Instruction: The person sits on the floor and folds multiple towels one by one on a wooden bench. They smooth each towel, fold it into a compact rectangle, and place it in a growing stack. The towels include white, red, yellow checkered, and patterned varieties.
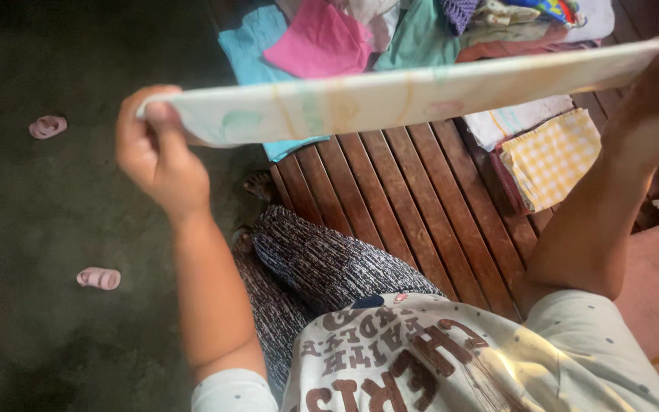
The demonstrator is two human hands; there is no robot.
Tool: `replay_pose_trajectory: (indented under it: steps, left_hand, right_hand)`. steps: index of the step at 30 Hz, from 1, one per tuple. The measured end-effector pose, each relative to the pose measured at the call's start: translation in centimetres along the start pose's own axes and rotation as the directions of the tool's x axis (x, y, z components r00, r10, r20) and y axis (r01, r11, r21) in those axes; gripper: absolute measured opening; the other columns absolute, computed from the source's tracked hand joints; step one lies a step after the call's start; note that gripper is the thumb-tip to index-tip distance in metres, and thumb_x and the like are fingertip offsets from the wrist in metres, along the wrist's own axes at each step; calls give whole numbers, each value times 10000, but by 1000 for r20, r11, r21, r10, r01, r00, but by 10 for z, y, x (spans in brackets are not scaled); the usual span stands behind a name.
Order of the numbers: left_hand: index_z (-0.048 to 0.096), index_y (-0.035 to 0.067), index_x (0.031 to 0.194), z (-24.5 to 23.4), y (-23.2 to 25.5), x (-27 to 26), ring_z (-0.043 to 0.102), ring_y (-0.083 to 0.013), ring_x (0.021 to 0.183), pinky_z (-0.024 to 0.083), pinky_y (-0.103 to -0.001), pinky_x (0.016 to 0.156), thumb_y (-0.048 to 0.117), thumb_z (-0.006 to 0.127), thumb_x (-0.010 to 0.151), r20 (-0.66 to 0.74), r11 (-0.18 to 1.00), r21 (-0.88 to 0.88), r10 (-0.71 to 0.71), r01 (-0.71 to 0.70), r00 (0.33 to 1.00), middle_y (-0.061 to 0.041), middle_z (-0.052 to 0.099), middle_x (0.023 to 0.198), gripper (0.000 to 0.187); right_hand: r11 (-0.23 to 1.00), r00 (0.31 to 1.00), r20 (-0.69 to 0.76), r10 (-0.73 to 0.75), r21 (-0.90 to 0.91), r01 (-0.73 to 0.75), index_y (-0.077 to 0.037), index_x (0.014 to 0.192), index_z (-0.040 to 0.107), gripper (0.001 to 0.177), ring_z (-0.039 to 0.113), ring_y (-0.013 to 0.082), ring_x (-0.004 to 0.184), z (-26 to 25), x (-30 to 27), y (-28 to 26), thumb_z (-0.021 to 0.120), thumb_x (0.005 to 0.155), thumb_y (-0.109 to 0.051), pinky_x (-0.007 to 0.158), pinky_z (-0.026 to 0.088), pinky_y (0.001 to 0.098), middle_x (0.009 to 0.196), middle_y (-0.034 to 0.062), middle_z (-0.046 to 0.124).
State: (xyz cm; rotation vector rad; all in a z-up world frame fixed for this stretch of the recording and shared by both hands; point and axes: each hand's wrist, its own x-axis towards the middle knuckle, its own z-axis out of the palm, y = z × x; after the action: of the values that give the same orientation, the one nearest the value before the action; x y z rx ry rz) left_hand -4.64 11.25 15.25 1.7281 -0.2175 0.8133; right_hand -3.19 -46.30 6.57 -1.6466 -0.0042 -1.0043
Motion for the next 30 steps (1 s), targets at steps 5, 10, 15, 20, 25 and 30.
replay_pose_trajectory:
  steps: [5, 10, 15, 20, 25, 30]
  left_hand:
    - [683, -3, 1096, 32, -44, 14, 639, -128, 939, 537, -291, 875, 235, 606, 1136, -12, 995, 44, -92, 92, 996, -54, 703, 1013, 254]
    - [662, -11, 1019, 73, -68, 6, 710, -196, 815, 565, -349, 758, 184, 586, 1059, -5, 939, 274, -214, 207, 977, -108, 735, 908, 213]
    - [681, 2, 1004, 142, -22, -57, 722, -188, 774, 564, -364, 692, 178, 560, 1072, 235, 902, 135, -431, 409, 871, -105, 755, 864, 224]
    - [697, 112, 1302, 164, 47, -98, 715, -123, 826, 586, -299, 744, 287, 626, 1062, 455, 905, -6, -376, 425, 807, -94, 795, 980, 305]
    - [553, -11, 1354, 148, 55, -96, 714, -239, 1022, 583, -337, 822, 271, 804, 810, 459, 975, -180, -30, 126, 888, -196, 712, 1126, 662]
    - [670, 66, 1303, 146, 34, -94, 776, -190, 1060, 635, -299, 917, 83, 766, 924, 561, 986, -107, -48, 130, 826, -122, 757, 1210, 391]
  right_hand:
    - [997, 989, 137, -47, 63, 39, 59, 1125, 679, 109, 627, 155, 917, 36, 15, -1, 651, 1070, 149, 789, 459, 261, 1031, 93, 656]
    - [982, 924, 367, -109, -103, 157, 81, 1036, 741, 142, 663, 128, 883, 80, 1, -42, 671, 970, 186, 757, 506, 244, 1003, 101, 725]
    - [930, 857, 409, 312, 50, -363, 42, 1020, 711, 35, 660, 103, 717, 126, -76, -98, 694, 995, 60, 666, 539, 246, 876, 67, 707]
    - [875, 757, 586, 290, 159, -458, 67, 1055, 664, 69, 678, 84, 863, 159, -114, -137, 721, 1017, 54, 770, 569, 228, 960, 62, 705]
    - [704, 572, 685, 450, 122, -700, 71, 1127, 699, 137, 714, 106, 914, 151, -100, -159, 685, 997, 29, 822, 587, 226, 997, 76, 744]
    - [911, 604, 783, 148, 130, -392, 19, 1143, 670, 356, 730, 201, 984, 142, -70, -180, 783, 828, -103, 943, 592, 328, 1036, 110, 742]
